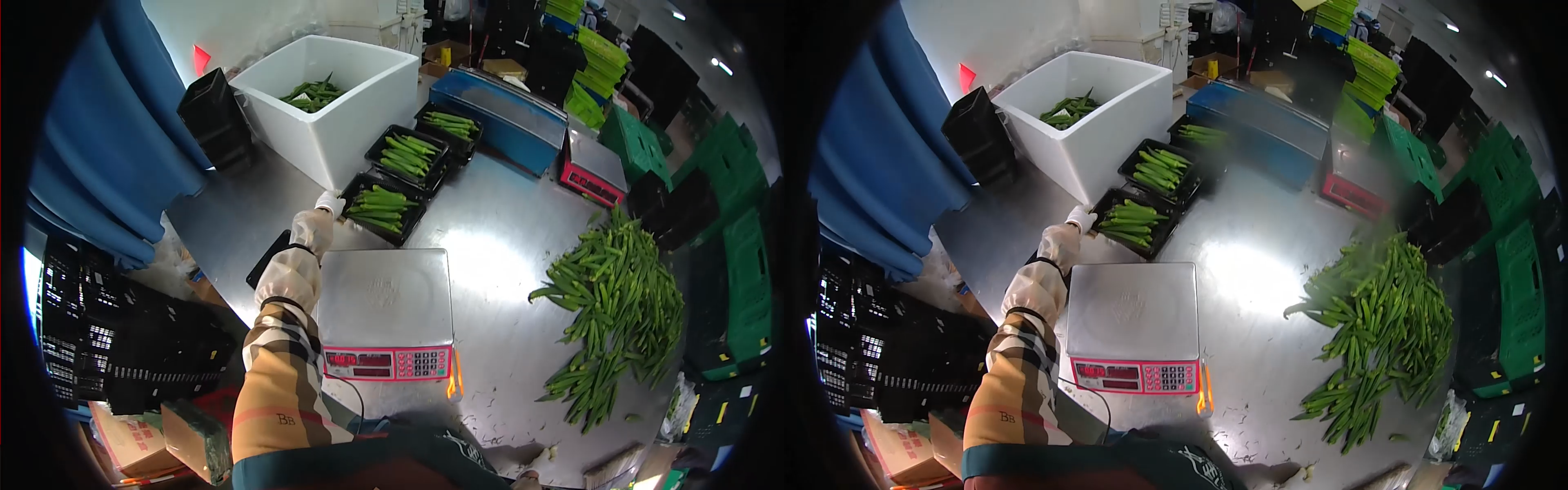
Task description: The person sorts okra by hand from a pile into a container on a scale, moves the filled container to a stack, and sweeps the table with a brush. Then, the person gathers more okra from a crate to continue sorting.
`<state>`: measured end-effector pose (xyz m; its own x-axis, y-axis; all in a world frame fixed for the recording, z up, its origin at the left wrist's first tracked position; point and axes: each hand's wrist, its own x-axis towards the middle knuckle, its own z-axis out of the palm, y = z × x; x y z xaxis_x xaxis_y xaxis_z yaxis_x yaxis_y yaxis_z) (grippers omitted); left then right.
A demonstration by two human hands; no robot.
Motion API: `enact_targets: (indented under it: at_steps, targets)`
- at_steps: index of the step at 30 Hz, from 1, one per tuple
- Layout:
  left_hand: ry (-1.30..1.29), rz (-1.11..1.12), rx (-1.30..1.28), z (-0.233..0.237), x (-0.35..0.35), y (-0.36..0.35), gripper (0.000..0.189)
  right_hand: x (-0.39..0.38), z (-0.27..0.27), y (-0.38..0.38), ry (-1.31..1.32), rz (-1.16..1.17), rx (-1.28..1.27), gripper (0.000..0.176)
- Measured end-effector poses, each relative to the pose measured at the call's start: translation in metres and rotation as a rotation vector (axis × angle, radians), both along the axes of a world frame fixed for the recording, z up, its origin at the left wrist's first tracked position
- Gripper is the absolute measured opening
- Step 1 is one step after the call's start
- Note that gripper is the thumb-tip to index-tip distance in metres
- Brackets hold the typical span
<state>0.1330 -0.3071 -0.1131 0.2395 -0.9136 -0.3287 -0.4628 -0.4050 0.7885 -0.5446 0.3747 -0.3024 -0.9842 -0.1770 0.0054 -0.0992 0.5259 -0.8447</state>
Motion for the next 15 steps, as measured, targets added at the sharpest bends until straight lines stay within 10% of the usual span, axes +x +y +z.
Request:
enact_targets:
  at_steps: [9, 15]
  targets:
    - [-0.35, 0.13, -0.251, -0.048, 0.04, 0.014, 0.044, 0.037, 0.026, -0.022, 0.081, -0.033, 0.142, 0.031]
    - [-0.621, -0.031, -0.337, -0.007, 0.092, 0.158, 0.028, 0.03, 0.033, -0.017, -0.033, -0.025, 0.293, 0.034]
